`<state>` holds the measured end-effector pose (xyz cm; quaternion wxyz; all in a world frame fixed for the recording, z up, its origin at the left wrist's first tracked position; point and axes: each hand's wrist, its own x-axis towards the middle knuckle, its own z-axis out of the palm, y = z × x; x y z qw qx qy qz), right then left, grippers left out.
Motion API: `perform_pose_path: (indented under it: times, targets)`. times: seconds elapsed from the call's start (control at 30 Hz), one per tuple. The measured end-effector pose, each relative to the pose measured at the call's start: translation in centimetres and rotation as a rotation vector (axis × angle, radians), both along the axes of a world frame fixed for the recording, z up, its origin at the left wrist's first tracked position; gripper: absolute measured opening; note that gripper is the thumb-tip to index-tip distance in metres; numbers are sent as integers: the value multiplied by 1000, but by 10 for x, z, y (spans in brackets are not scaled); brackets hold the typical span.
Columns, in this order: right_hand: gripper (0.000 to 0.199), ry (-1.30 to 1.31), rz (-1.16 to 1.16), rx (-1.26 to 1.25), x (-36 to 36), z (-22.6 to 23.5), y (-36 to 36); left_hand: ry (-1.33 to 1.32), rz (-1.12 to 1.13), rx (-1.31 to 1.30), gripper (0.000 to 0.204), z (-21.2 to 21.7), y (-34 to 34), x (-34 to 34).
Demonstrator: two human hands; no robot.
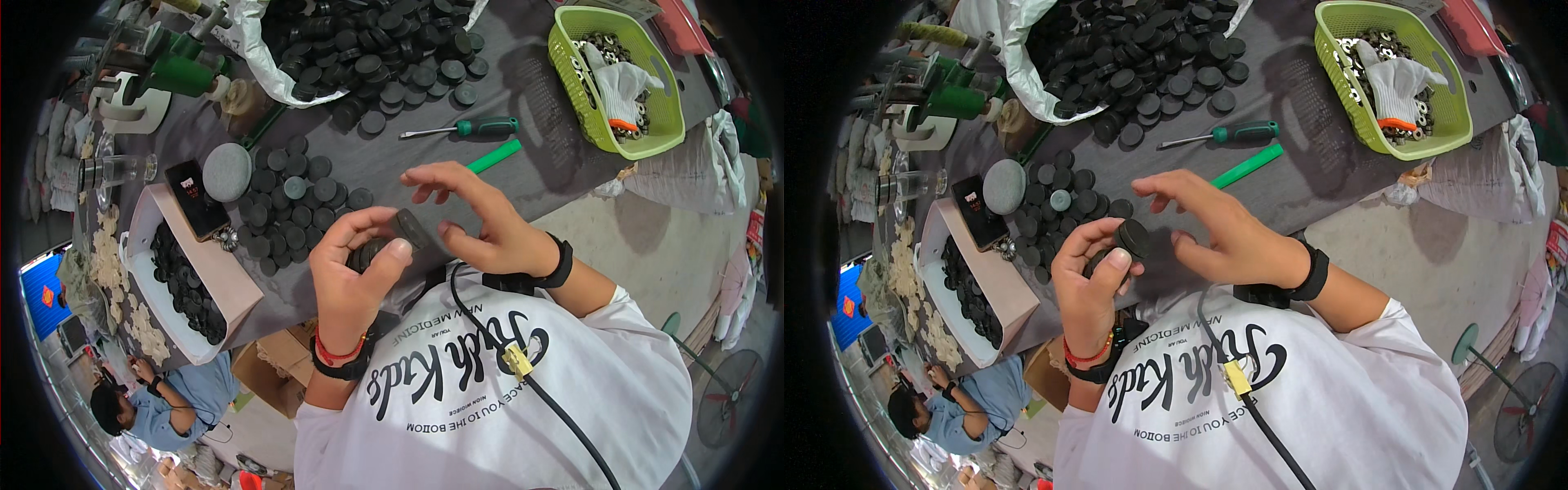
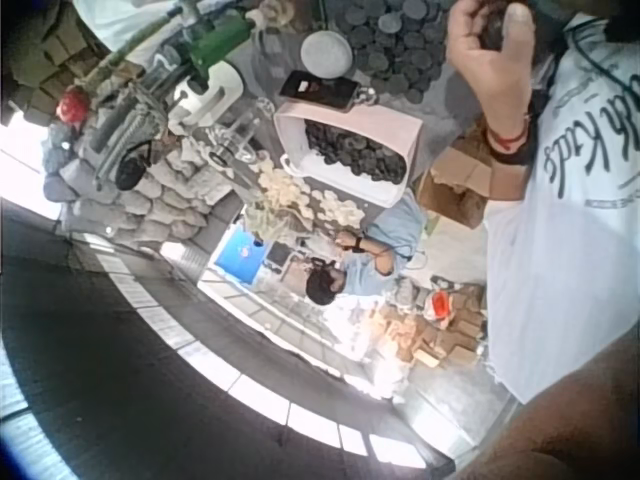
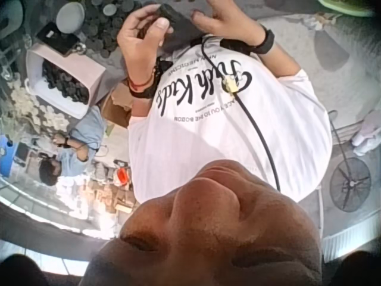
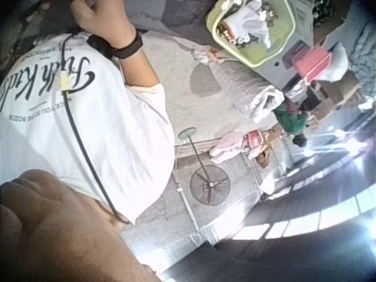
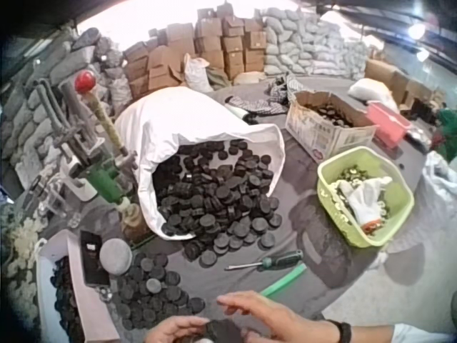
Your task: Manually assembling or inspecting small circular rubber or plastic components at a factory workstation.
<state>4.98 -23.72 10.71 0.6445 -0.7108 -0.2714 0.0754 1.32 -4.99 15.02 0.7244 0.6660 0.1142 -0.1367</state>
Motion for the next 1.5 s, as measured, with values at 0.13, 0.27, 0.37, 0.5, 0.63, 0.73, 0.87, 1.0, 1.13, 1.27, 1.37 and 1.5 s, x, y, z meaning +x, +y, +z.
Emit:
perform_pose_path:
  times: [0.13, 0.27, 0.37, 0.5, 0.63, 0.73, 0.87, 1.0, 1.13, 1.27, 1.37, 1.5]
  targets:
    - [56, -41, 2, 6, 1, 1, 2, -10, -5, -7, 30, -1, 0, 0]
    - [46, -14, 33, 25, 3, 6, 1, -38, -23, -10, 30, -6, 3, 2]
    - [44, -33, 53, 4, 3, 8, 4, 65, -6, -137, 28, -12, 6, 5]
    - [43, -67, 6, -119, 3, 2, 12, 260, 3, -368, 21, -31, 6, 6]
    - [36, 64, 47, -385, 4, -13, 22, 352, -72, -418, 27, -64, 18, -3]
    - [34, 32, 46, -468, 10, -26, 29, 404, 6, -413, 20, -71, 22, -10]
    - [32, 37, 20, -494, 29, -32, 53, 330, 113, -427, 16, -79, 49, -18]
    - [32, -93, 5, -359, 75, -12, 116, 217, 162, -270, 17, -89, 75, -31]
    - [36, -254, -165, -360, 136, -20, 180, -285, 238, 528, 20, -101, 80, -47]
    - [39, -501, -390, -551, 172, -39, 232, -472, 294, 553, 18, -117, 88, -57]
    - [39, -457, -436, -598, 182, -47, 254, -494, 335, 576, 17, -119, 88, -57]
    - [41, -442, -479, -525, 203, -58, 258, -508, 326, 566, 16, -120, 87, -53]
